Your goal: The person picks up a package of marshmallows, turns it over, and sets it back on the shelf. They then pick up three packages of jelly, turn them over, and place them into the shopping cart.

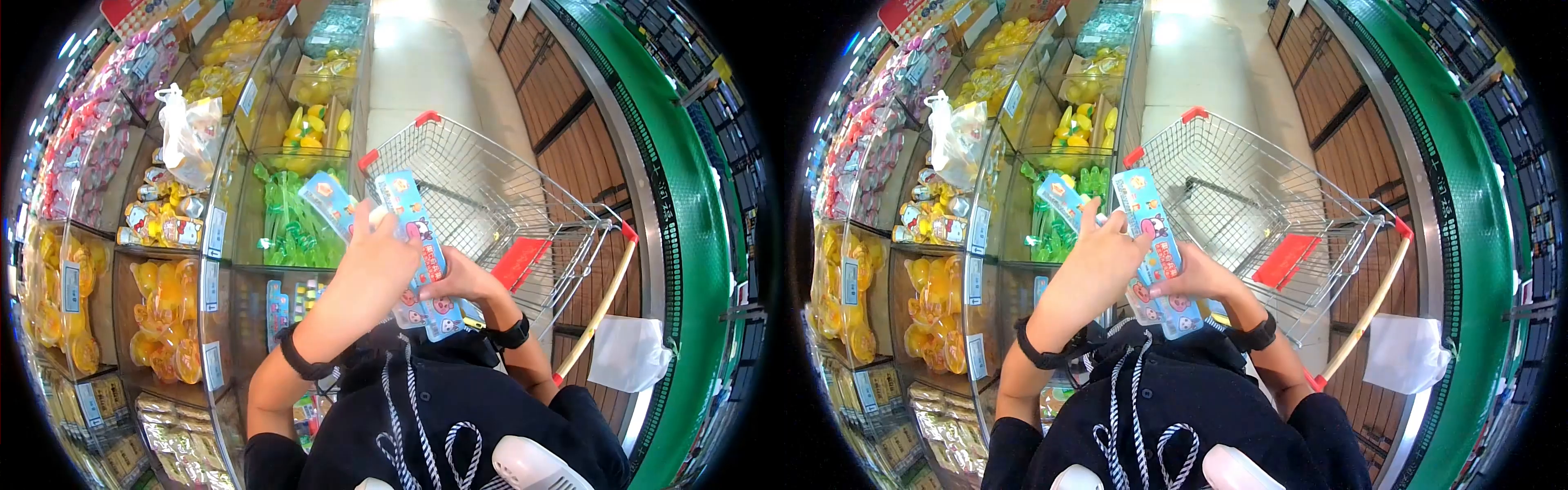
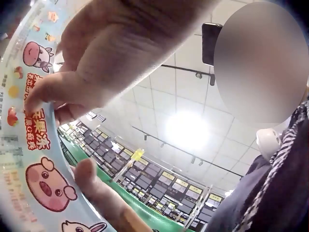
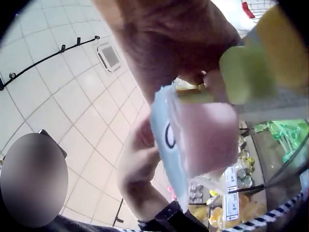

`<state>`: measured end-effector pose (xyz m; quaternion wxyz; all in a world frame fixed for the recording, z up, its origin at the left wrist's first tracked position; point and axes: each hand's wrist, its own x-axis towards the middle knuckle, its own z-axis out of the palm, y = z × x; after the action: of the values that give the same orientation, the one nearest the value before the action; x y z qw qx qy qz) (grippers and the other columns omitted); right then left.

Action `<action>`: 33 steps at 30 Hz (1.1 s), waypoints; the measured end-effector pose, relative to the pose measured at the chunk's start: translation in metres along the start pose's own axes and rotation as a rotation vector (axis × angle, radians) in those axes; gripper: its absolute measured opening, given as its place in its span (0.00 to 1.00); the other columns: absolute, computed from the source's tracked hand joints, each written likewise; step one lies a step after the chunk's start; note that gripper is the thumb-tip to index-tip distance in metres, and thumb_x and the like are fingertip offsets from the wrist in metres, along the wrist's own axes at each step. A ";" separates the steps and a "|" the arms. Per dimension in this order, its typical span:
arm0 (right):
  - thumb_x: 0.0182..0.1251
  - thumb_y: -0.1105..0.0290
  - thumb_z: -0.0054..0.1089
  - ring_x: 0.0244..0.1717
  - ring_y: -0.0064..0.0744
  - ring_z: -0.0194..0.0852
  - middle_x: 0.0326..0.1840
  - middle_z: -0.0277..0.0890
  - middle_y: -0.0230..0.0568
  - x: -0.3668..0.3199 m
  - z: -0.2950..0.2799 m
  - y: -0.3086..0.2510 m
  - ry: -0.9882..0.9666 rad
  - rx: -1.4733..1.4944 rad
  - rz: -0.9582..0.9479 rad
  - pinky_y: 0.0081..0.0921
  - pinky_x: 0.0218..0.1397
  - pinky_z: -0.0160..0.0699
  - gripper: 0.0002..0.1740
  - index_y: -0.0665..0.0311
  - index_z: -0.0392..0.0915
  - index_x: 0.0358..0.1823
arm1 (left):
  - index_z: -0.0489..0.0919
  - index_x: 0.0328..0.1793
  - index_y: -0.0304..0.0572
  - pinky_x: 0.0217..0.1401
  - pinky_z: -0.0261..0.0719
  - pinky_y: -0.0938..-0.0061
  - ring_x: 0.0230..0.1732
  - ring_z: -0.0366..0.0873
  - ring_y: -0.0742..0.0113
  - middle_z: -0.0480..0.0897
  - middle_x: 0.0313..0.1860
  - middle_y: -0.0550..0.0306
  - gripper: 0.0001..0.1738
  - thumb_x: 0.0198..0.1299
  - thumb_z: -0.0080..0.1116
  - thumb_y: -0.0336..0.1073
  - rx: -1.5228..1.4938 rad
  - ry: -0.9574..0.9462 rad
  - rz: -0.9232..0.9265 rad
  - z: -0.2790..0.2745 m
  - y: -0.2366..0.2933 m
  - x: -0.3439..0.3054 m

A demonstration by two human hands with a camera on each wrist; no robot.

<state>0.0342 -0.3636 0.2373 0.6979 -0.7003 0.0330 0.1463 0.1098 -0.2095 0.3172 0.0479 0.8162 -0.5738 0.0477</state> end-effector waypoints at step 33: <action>0.36 0.79 0.69 0.47 0.29 0.73 0.49 0.73 0.43 -0.012 -0.019 0.008 -0.001 0.549 -0.029 0.26 0.52 0.71 0.39 0.70 0.64 0.56 | 0.63 0.54 0.33 0.55 0.61 0.70 0.52 0.63 0.60 0.64 0.49 0.47 0.24 0.57 0.54 0.39 -1.038 0.768 -0.751 0.090 0.007 0.004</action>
<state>0.0242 -0.3849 0.2323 0.8636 -0.4854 0.0610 0.1222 0.1064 -0.2277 0.2291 0.6372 0.7556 -0.1482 0.0330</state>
